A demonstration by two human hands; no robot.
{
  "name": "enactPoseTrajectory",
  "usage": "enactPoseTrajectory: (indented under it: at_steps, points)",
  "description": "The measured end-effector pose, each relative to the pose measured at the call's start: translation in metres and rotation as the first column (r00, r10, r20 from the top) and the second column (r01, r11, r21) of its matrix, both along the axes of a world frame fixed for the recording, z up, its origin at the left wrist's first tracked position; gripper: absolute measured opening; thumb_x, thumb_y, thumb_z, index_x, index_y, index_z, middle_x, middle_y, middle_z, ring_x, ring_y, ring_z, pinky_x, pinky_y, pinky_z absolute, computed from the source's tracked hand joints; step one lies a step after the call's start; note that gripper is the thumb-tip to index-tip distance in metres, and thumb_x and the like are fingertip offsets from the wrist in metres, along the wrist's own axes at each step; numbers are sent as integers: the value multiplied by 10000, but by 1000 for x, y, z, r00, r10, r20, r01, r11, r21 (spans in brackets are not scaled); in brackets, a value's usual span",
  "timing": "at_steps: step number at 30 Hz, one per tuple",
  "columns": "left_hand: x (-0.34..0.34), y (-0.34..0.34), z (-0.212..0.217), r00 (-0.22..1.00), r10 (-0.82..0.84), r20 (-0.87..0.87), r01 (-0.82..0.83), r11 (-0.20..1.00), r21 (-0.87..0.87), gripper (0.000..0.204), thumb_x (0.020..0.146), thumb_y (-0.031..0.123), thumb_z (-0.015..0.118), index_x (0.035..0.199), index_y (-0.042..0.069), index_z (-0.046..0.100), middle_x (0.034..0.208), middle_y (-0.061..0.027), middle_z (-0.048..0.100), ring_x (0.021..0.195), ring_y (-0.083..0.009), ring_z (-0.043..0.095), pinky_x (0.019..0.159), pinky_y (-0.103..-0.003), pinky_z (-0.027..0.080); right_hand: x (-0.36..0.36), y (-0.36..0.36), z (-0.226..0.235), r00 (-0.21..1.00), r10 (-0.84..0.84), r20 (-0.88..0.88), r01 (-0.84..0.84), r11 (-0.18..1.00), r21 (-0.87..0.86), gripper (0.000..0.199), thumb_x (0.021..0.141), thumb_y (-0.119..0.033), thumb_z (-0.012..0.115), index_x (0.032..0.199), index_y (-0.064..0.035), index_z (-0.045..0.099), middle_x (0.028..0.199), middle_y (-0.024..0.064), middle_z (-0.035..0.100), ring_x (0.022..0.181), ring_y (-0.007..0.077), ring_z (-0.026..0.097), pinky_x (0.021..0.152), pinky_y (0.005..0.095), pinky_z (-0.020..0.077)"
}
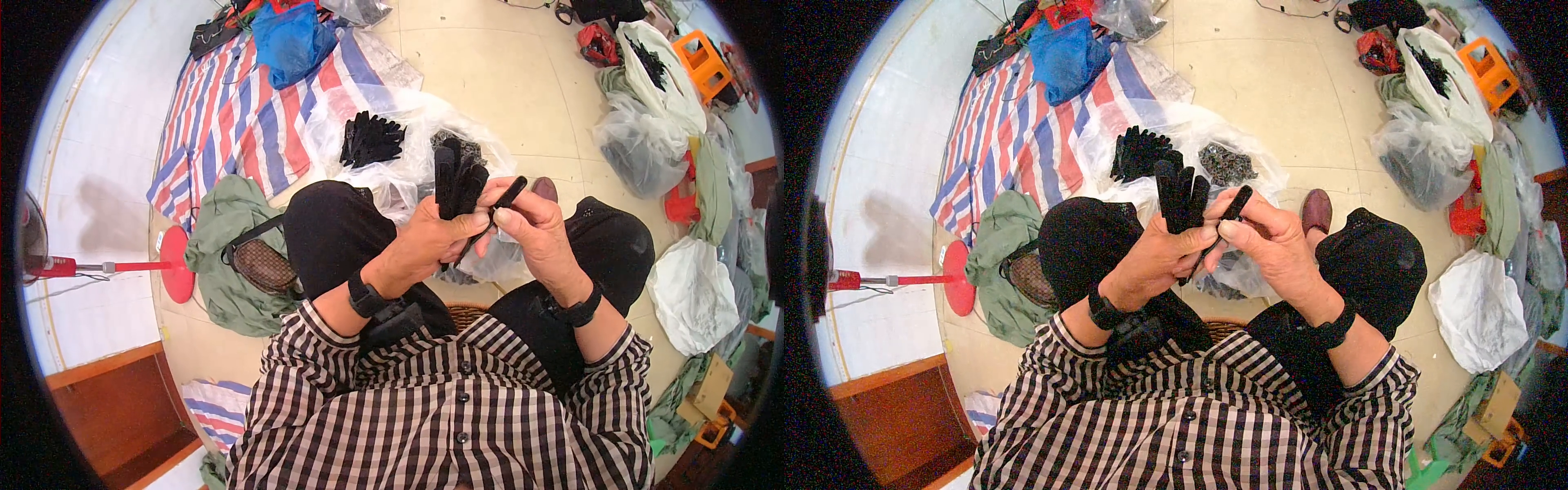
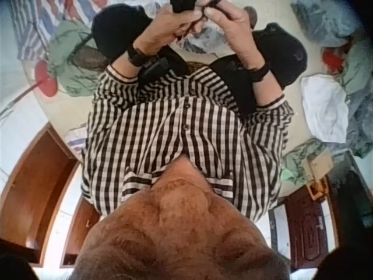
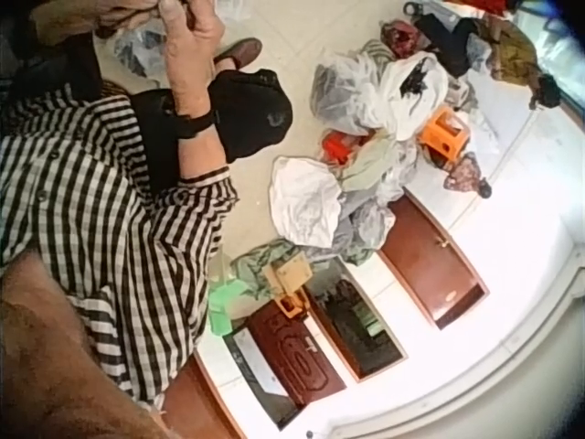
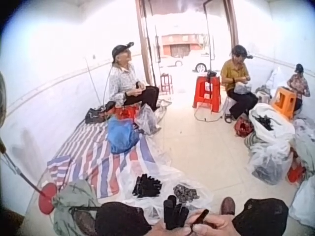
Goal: The recorder is assembling small black shoe components, specifically attaching buckles and adjusting straps.
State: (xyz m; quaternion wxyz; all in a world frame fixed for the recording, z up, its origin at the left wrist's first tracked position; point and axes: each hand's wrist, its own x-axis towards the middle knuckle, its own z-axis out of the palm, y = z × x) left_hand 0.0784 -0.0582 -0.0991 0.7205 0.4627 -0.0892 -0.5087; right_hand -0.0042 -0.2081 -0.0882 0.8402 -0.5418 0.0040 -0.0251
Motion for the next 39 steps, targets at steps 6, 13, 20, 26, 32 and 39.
enactPoseTrajectory:
  at_steps: [6, 13, 20, 26, 32, 39]
  points:
    - [0, -3, 3, 990, 44, 137, -45, 999, 8, 112, 839, 183, 631, 899, 87, 633, 633, 22, 563, 455, -13, 359, 397, -184, 234, 0, 3, -4, 989, -142, 51, 150, 955, -255, 148, 885, -78, 539, 978, 33, 570, 905, 50, 550, 725, 151, 589, 636, 272, 488]
    - [19, 12, 3, 897, 143, 418, -208, 971, 114, 204, 833, 242, 563, 785, 56, 632, 606, 14, 570, 452, -8, 361, 396, -186, 245, 1, -12, -8, 945, -1, 328, 313, 302, -901, 215, 725, -23, 642, 929, 10, 585, 809, 130, 576, 761, 278, 549, 690, 328, 440]
    - [13, 3, 6, 934, -71, 349, -28, 963, 270, 243, 834, 222, 567, 662, 52, 590, 539, -2, 522, 397, -36, 348, 370, -209, 228, 1, -5, 1, 961, 157, 229, 215, 105, -971, 250, 698, -76, 646, 918, -25, 538, 817, 114, 566, 822, 295, 530, 737, 377, 410]
    - [7, 9, 20, 950, 1, 311, -59, 982, 178, 234, 821, 184, 555, 625, 57, 567, 545, 19, 508, 466, -26, 350, 423, -206, 244, -1, -4, 3, 931, -8, 366, 342, 378, -861, 230, 667, -56, 684, 850, -10, 552, 785, 119, 576, 745, 304, 546, 647, 369, 433]
    - [5, 14, 21, 951, 61, 302, -88, 993, 75, 188, 832, 187, 563, 688, 68, 574, 562, 16, 521, 483, -23, 381, 439, -185, 261, -1, -1, 7, 866, -21, 499, 470, 373, -800, 254, 630, -5, 696, 840, -10, 554, 760, 112, 586, 677, 282, 553, 591, 344, 440]
    - [4, 20, 23, 958, 121, 260, -124, 992, -4, 97, 850, 156, 593, 825, 63, 584, 592, 1, 542, 481, -21, 397, 432, -162, 271, 3, 1, 11, 767, -16, 641, 589, 413, -695, 271, 605, 13, 717, 824, -11, 558, 735, 110, 579, 644, 264, 566, 567, 320, 451]
